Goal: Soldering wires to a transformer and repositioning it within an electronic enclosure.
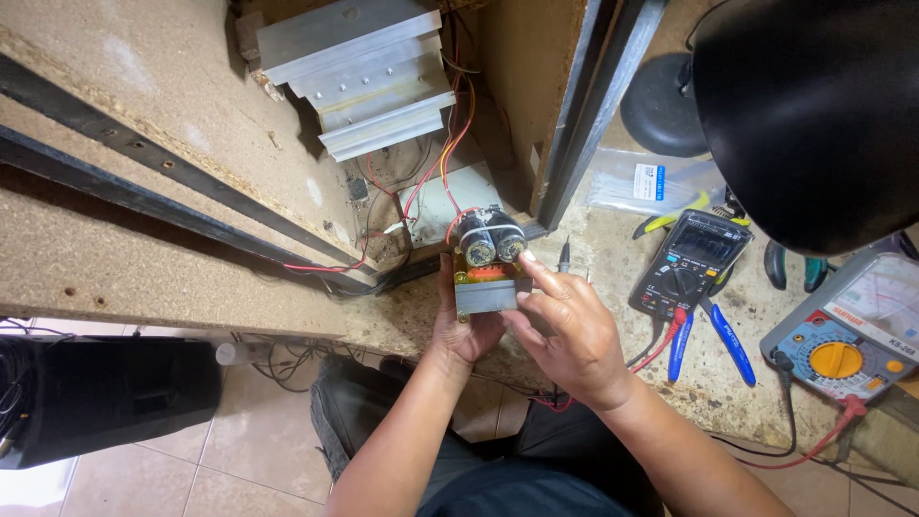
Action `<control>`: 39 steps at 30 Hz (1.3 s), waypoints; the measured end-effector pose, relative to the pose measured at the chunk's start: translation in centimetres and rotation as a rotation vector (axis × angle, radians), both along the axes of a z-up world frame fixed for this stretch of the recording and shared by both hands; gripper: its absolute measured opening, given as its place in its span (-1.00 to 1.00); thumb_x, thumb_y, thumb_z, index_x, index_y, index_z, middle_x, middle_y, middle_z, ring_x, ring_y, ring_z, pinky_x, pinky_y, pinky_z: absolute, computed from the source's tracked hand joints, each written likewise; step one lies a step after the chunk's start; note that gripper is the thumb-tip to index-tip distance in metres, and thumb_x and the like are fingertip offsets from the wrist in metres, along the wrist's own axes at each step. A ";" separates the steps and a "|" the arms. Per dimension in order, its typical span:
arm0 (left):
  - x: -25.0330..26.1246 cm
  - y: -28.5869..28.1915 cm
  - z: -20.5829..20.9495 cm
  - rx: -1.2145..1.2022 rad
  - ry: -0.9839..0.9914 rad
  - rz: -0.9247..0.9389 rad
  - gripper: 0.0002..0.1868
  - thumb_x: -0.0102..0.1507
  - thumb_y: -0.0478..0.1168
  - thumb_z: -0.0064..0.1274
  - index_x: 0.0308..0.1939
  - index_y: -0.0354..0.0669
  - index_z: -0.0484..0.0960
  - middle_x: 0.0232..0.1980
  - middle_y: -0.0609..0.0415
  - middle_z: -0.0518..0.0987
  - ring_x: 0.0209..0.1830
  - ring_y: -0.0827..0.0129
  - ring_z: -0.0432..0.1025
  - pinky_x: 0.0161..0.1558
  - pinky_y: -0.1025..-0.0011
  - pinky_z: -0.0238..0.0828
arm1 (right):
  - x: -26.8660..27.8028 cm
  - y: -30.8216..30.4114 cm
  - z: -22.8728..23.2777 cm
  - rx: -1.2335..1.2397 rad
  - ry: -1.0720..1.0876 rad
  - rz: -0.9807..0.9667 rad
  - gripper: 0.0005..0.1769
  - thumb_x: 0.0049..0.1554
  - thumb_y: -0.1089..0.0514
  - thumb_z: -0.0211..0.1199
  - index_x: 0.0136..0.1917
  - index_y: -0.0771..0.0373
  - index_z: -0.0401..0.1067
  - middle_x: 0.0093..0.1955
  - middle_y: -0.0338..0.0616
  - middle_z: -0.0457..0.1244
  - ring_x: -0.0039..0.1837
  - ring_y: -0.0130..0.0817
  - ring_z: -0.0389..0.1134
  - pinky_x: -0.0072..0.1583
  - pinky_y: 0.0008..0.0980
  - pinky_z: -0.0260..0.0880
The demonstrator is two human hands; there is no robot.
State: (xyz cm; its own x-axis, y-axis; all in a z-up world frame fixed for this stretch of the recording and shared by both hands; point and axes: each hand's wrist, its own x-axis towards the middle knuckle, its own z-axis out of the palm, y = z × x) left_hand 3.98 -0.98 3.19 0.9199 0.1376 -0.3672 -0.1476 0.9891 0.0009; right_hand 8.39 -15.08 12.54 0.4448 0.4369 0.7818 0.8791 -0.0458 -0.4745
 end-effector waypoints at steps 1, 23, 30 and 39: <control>-0.1 -0.1 0.4 0.002 0.003 0.000 -0.14 0.15 0.34 0.26 0.17 -0.37 0.57 0.05 -0.24 0.66 -0.03 -0.05 0.60 0.02 0.03 0.57 | 0.0 0.0 0.2 0.000 0.001 0.003 -0.63 -0.01 0.35 0.52 0.05 0.27 0.47 0.30 0.19 0.37 -0.06 0.02 0.46 -0.11 -0.16 0.51; -0.4 -1.3 -2.9 0.220 0.088 0.035 -0.37 0.21 0.13 0.29 0.20 -0.19 0.59 0.09 -0.17 0.66 -0.01 -0.01 0.60 0.07 -0.02 0.62 | 0.2 -1.5 -3.5 -0.148 -0.168 -0.194 -0.60 0.03 0.27 0.48 0.17 0.15 0.62 0.15 0.05 0.29 0.07 0.00 0.44 0.03 -0.10 0.50; -0.2 -1.5 -2.2 0.336 0.073 0.074 -0.41 0.21 0.08 0.30 0.20 -0.15 0.56 0.07 -0.15 0.66 -0.02 0.00 0.60 0.03 0.00 0.64 | 0.3 -1.7 -3.4 -0.229 -0.173 -0.196 -0.59 0.08 0.21 0.45 0.22 0.07 0.62 0.13 0.03 0.28 0.09 0.02 0.42 0.05 -0.08 0.47; -0.5 -1.6 -1.1 0.321 0.052 0.077 -0.47 0.23 0.06 0.29 0.17 -0.12 0.58 0.04 -0.14 0.67 -0.04 0.02 0.62 -0.03 0.04 0.66 | -0.3 -1.8 -3.2 -0.304 -0.172 -0.205 -0.55 0.09 0.19 0.44 0.27 0.06 0.58 0.12 0.03 0.25 0.09 0.02 0.41 0.05 -0.07 0.45</control>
